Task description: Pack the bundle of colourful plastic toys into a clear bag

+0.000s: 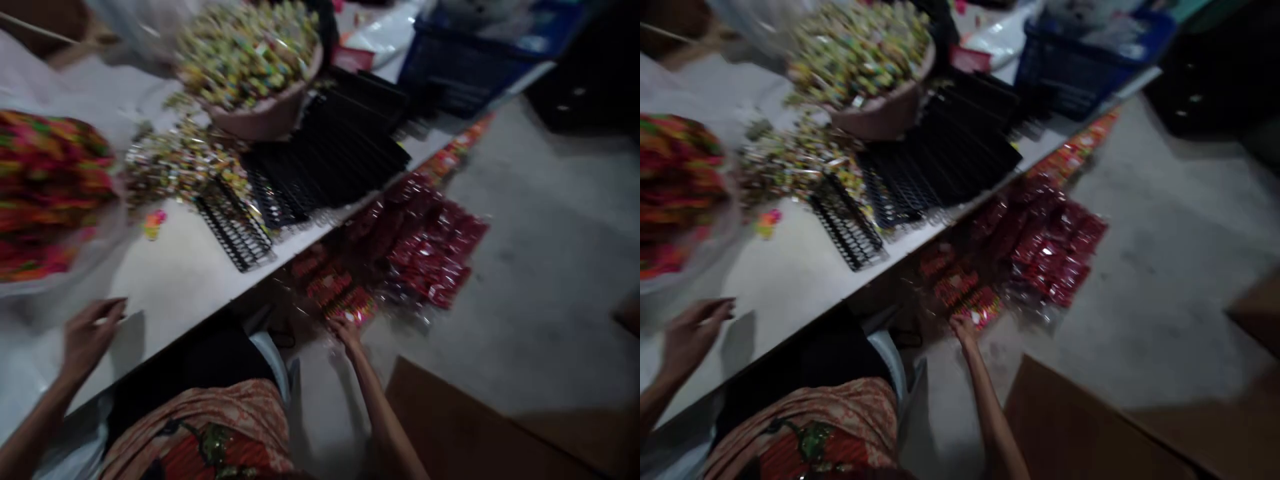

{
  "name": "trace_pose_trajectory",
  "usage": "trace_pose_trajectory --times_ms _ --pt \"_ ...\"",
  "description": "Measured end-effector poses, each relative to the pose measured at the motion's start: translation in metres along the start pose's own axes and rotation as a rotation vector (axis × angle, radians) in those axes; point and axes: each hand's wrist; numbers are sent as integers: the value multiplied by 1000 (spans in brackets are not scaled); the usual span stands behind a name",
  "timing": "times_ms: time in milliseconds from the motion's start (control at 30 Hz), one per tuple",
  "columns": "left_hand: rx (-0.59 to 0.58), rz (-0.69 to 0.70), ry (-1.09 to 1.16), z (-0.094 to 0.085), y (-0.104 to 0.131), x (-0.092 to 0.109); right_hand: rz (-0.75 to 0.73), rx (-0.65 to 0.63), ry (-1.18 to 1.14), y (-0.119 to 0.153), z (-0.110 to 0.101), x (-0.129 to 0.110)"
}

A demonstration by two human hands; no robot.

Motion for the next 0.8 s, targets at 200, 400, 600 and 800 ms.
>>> trace_pose_trajectory --times_ms 200,400,600,800 --pt "113 133 23 35 -33 0 -461 -744 -100 42 82 -116" --pt "78 -6 -57 48 -113 15 -916 -645 564 49 220 -267" --pt "-32 -98 -20 63 -172 15 -990 -245 1044 12 291 -364" --pt "-105 -292 135 65 -133 -29 -974 -252 1133 3 313 -347"
Point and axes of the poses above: each hand's wrist, its own y-axis away from the middle knuckle, its own z-axis out of the palm, x = y × z, and after that the axes turned 14 degrees about -y, right-handed
